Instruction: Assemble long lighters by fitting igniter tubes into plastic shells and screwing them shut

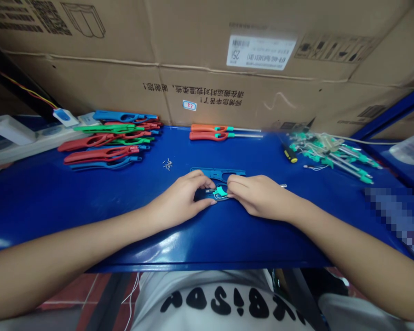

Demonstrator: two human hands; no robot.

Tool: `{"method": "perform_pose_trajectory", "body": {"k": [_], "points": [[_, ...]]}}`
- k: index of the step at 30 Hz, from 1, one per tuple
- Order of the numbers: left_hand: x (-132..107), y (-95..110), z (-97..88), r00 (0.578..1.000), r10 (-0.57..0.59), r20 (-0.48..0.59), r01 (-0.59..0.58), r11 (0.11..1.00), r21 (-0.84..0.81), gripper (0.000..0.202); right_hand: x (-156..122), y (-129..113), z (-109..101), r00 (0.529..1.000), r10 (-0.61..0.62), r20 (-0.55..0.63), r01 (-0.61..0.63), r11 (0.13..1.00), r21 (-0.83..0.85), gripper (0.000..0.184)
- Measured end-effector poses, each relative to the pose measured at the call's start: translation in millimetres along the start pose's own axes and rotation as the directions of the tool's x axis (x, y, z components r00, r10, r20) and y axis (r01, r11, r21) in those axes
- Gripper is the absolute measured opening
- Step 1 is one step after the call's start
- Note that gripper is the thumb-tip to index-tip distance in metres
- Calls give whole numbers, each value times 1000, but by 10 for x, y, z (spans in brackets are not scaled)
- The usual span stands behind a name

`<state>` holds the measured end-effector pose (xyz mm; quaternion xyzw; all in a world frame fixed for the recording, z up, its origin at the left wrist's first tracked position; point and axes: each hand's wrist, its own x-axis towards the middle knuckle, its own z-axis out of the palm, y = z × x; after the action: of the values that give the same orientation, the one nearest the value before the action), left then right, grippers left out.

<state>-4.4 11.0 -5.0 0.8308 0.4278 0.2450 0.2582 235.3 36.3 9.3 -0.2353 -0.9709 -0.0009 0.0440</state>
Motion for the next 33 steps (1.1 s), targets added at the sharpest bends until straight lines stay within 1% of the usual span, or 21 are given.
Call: {"method": "perform_pose_trajectory", "body": {"k": [4, 7, 12, 16, 19, 22, 26, 30, 32, 33], "points": [[-9, 3, -1, 1000, 5, 0, -5, 1000, 17, 18, -7, 5, -5, 1000, -1, 3, 1, 1000, 28, 18], [-22, 14, 0, 1000, 22, -5, -22, 1000, 23, 23, -15, 10, -18, 1000, -3, 6, 3, 1000, 21, 19], [-44, 28, 13, 996, 86, 32, -89, 990, 110, 32, -26, -16, -55, 999, -13, 36, 15, 997, -70, 18], [-68, 7, 28, 983, 173, 60, -182, 959, 215, 35, -21, -47, -70, 998, -17, 65, 24, 994, -106, 18], [-82, 10, 24, 973, 200, 112, -227, 915, 334, 35, -17, -40, -77, 998, -3, 61, 6, 998, -57, 20], [-88, 39, 14, 968, 201, 152, -248, 869, 429, 36, -30, -15, -99, 999, 8, 40, -10, 999, 50, 22], [-98, 82, 16, 959, 202, 197, -277, 804, 526, 39, -61, 11, -141, 998, 49, 48, -57, 981, 188, 15], [-117, 98, 13, 952, 211, 222, -304, 741, 599, 41, -65, 21, -127, 997, 26, 76, -38, 985, 168, 15], [-121, 94, -9, 950, 215, 228, -311, 739, 597, 41, -59, 26, -108, 998, 14, 64, -25, 984, 176, 15], [-121, 91, -24, 948, 218, 233, -316, 743, 589, 41, -56, 30, -103, 999, 15, 52, -26, 978, 209, 14]]}}
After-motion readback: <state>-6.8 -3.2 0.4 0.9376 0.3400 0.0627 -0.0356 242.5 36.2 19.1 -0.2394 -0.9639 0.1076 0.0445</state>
